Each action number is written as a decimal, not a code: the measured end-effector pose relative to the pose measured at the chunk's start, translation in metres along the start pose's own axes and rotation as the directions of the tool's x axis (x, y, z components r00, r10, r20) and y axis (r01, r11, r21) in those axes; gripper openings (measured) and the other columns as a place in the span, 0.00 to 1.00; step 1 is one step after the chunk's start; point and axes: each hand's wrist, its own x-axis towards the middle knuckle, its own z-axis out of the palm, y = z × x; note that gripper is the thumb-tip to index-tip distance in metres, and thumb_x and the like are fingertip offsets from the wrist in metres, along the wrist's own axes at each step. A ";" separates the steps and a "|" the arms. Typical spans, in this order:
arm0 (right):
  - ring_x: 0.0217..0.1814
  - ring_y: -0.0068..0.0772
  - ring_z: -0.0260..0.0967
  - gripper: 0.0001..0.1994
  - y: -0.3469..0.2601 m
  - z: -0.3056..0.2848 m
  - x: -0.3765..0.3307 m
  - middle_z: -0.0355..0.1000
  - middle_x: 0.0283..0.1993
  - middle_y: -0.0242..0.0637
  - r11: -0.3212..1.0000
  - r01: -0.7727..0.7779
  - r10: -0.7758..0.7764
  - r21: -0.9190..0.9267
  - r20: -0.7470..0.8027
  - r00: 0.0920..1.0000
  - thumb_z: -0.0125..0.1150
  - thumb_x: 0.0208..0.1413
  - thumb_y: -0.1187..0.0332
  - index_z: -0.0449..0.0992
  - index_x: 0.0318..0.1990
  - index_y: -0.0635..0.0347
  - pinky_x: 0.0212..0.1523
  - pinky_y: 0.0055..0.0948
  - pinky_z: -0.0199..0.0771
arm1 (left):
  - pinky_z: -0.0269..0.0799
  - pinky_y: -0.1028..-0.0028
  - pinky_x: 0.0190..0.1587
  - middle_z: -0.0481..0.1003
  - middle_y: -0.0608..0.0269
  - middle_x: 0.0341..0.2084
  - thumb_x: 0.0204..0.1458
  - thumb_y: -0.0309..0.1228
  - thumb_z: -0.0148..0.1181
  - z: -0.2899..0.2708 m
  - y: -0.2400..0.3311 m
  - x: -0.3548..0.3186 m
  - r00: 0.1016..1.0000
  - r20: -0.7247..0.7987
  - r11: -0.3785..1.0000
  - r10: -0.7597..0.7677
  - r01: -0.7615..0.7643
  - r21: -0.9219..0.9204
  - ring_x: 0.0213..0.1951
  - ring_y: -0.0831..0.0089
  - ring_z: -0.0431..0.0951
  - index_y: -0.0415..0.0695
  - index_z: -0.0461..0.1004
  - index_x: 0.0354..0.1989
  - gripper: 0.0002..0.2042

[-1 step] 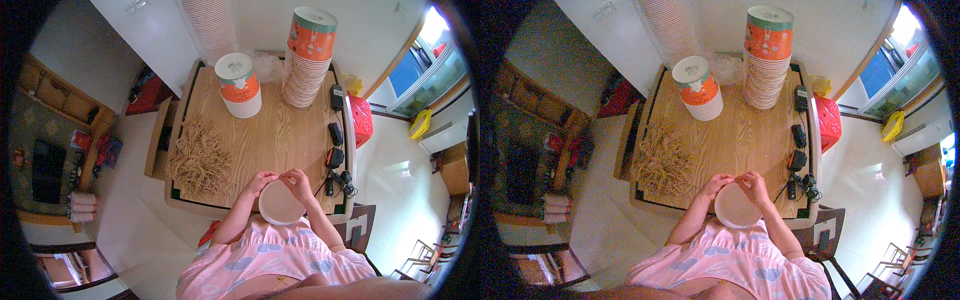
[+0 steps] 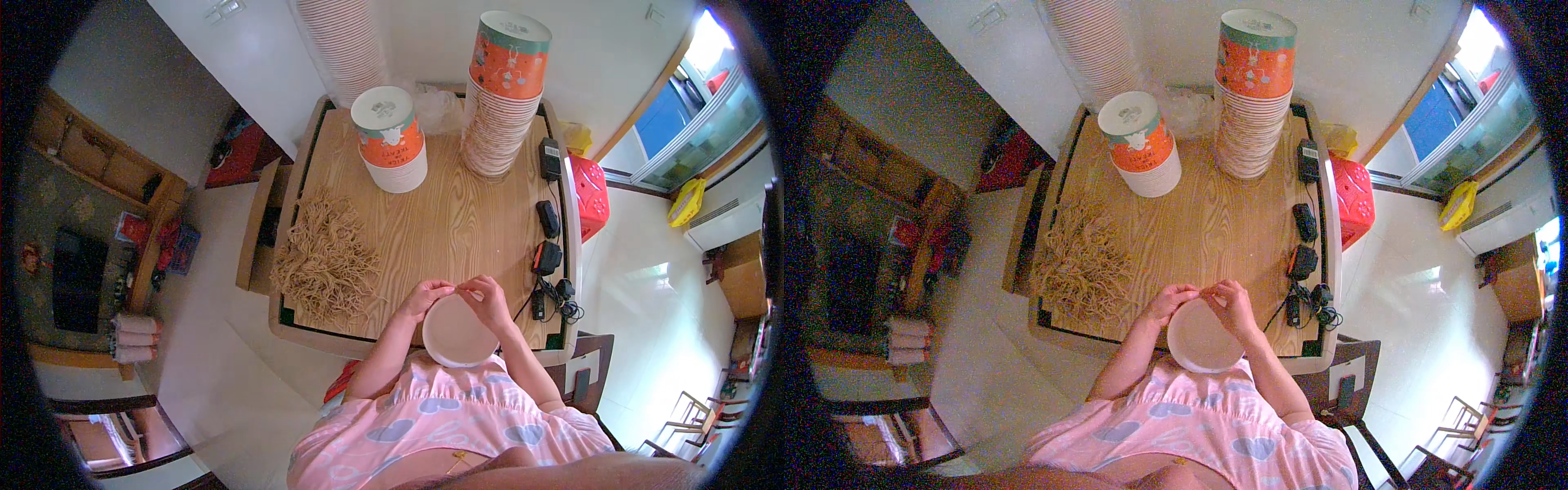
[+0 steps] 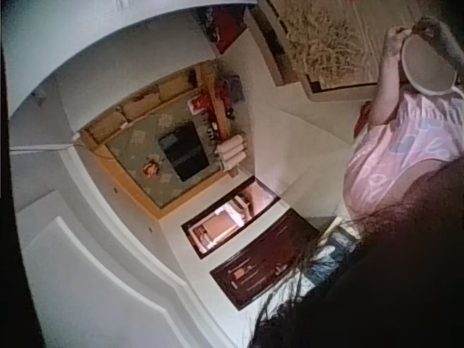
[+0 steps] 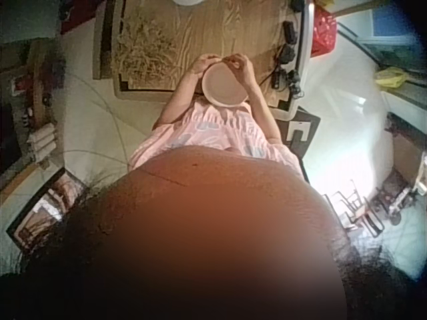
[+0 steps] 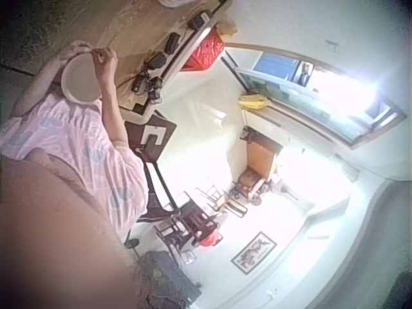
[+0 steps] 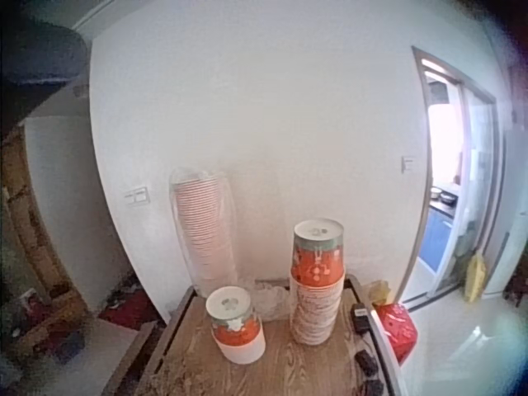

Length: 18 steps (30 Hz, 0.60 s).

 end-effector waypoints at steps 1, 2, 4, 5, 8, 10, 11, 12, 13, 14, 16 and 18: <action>0.34 0.36 0.67 0.05 -0.002 0.000 0.000 0.70 0.29 0.38 1.000 0.000 0.000 0.000 0.000 1.000 0.62 0.41 0.73 0.75 0.29 0.60 0.35 0.29 0.68 | 0.71 0.77 0.35 0.75 0.65 0.29 0.49 0.28 0.55 0.001 0.000 0.000 1.000 -0.001 1.000 0.000 0.000 0.000 0.30 0.77 0.75 0.40 0.74 0.35 0.08; 0.34 0.36 0.67 0.05 -0.004 0.000 0.000 0.70 0.29 0.37 1.000 -0.023 0.023 -0.001 -0.033 0.999 0.62 0.41 0.73 0.75 0.28 0.60 0.35 0.30 0.68 | 0.71 0.77 0.35 0.75 0.65 0.29 0.49 0.29 0.55 0.002 0.000 -0.001 1.000 -0.004 1.000 0.006 -0.006 0.003 0.31 0.77 0.75 0.40 0.74 0.35 0.08; 0.34 0.36 0.67 0.05 -0.005 -0.001 0.000 0.69 0.29 0.37 0.999 -0.046 0.046 -0.003 -0.068 0.997 0.62 0.41 0.73 0.75 0.28 0.60 0.35 0.30 0.68 | 0.71 0.78 0.35 0.75 0.64 0.30 0.49 0.29 0.55 0.004 0.001 -0.001 1.000 -0.007 1.000 0.011 -0.011 0.007 0.31 0.77 0.75 0.40 0.74 0.35 0.08; 0.34 0.36 0.67 0.05 -0.004 -0.002 0.000 0.69 0.29 0.37 0.999 -0.034 0.034 -0.007 -0.060 0.998 0.62 0.41 0.73 0.75 0.28 0.60 0.35 0.30 0.68 | 0.71 0.78 0.35 0.75 0.64 0.30 0.49 0.29 0.55 0.005 0.002 -0.001 1.000 -0.023 1.000 0.006 -0.006 0.019 0.31 0.77 0.75 0.40 0.74 0.35 0.08; 0.33 0.35 0.67 0.05 -0.004 0.000 0.000 0.69 0.29 0.37 1.000 -0.017 0.016 -0.015 -0.060 0.998 0.62 0.41 0.74 0.74 0.27 0.60 0.35 0.30 0.68 | 0.71 0.77 0.36 0.75 0.64 0.30 0.49 0.29 0.55 0.006 0.003 -0.002 1.000 -0.029 1.000 0.006 -0.005 0.029 0.31 0.77 0.75 0.39 0.74 0.35 0.08; 0.33 0.35 0.67 0.05 -0.004 0.001 0.000 0.69 0.29 0.37 1.000 -0.011 0.010 -0.020 -0.068 0.998 0.63 0.40 0.74 0.74 0.27 0.60 0.34 0.30 0.68 | 0.71 0.77 0.36 0.75 0.64 0.30 0.49 0.29 0.55 0.007 0.004 -0.002 1.000 -0.018 1.000 0.011 -0.011 0.028 0.31 0.77 0.75 0.39 0.74 0.35 0.08; 0.32 0.35 0.66 0.05 -0.004 0.001 0.000 0.69 0.29 0.36 1.000 -0.013 0.012 -0.021 -0.069 0.998 0.63 0.40 0.74 0.74 0.27 0.60 0.34 0.30 0.68 | 0.71 0.77 0.36 0.75 0.64 0.30 0.49 0.29 0.55 0.008 0.005 -0.003 1.000 -0.013 0.999 0.018 -0.018 0.030 0.31 0.76 0.75 0.39 0.74 0.35 0.08; 0.32 0.35 0.66 0.05 -0.004 0.001 0.001 0.69 0.29 0.36 1.000 -0.015 0.014 -0.021 -0.069 0.998 0.63 0.40 0.74 0.74 0.27 0.60 0.34 0.30 0.68 | 0.71 0.77 0.36 0.75 0.64 0.30 0.49 0.29 0.55 0.008 0.004 -0.003 1.000 -0.009 0.999 0.025 -0.025 0.031 0.31 0.76 0.75 0.39 0.74 0.35 0.08; 0.32 0.35 0.66 0.05 -0.005 0.001 0.001 0.69 0.29 0.36 1.000 -0.015 0.014 -0.021 -0.069 0.998 0.63 0.40 0.74 0.74 0.27 0.60 0.34 0.30 0.68 | 0.71 0.77 0.36 0.75 0.64 0.30 0.49 0.29 0.55 0.007 0.004 -0.003 1.000 -0.009 0.999 0.025 -0.025 0.031 0.31 0.76 0.75 0.39 0.74 0.35 0.08; 0.34 0.39 0.66 0.05 -0.006 0.001 0.001 0.69 0.29 0.38 0.999 -0.030 0.029 -0.010 -0.058 0.998 0.62 0.40 0.73 0.74 0.27 0.59 0.35 0.33 0.68 | 0.71 0.77 0.35 0.75 0.64 0.30 0.49 0.29 0.55 0.007 0.004 -0.003 1.000 -0.005 0.999 0.026 -0.026 0.027 0.31 0.76 0.75 0.39 0.74 0.35 0.08; 0.35 0.43 0.66 0.04 -0.006 0.000 0.001 0.70 0.30 0.39 0.999 -0.046 0.046 0.000 -0.048 0.998 0.62 0.41 0.71 0.74 0.27 0.58 0.36 0.37 0.67 | 0.71 0.77 0.35 0.75 0.64 0.30 0.49 0.29 0.55 0.007 0.004 -0.002 1.000 0.001 0.999 0.027 -0.027 0.023 0.31 0.76 0.75 0.39 0.74 0.35 0.08; 0.32 0.35 0.66 0.05 -0.005 0.001 0.001 0.69 0.28 0.36 0.999 -0.012 0.010 -0.038 -0.061 0.998 0.63 0.39 0.74 0.74 0.27 0.60 0.34 0.30 0.68 | 0.71 0.76 0.36 0.75 0.64 0.30 0.49 0.29 0.55 0.006 0.003 -0.002 1.000 0.003 0.999 0.030 -0.030 0.030 0.32 0.76 0.75 0.39 0.74 0.36 0.08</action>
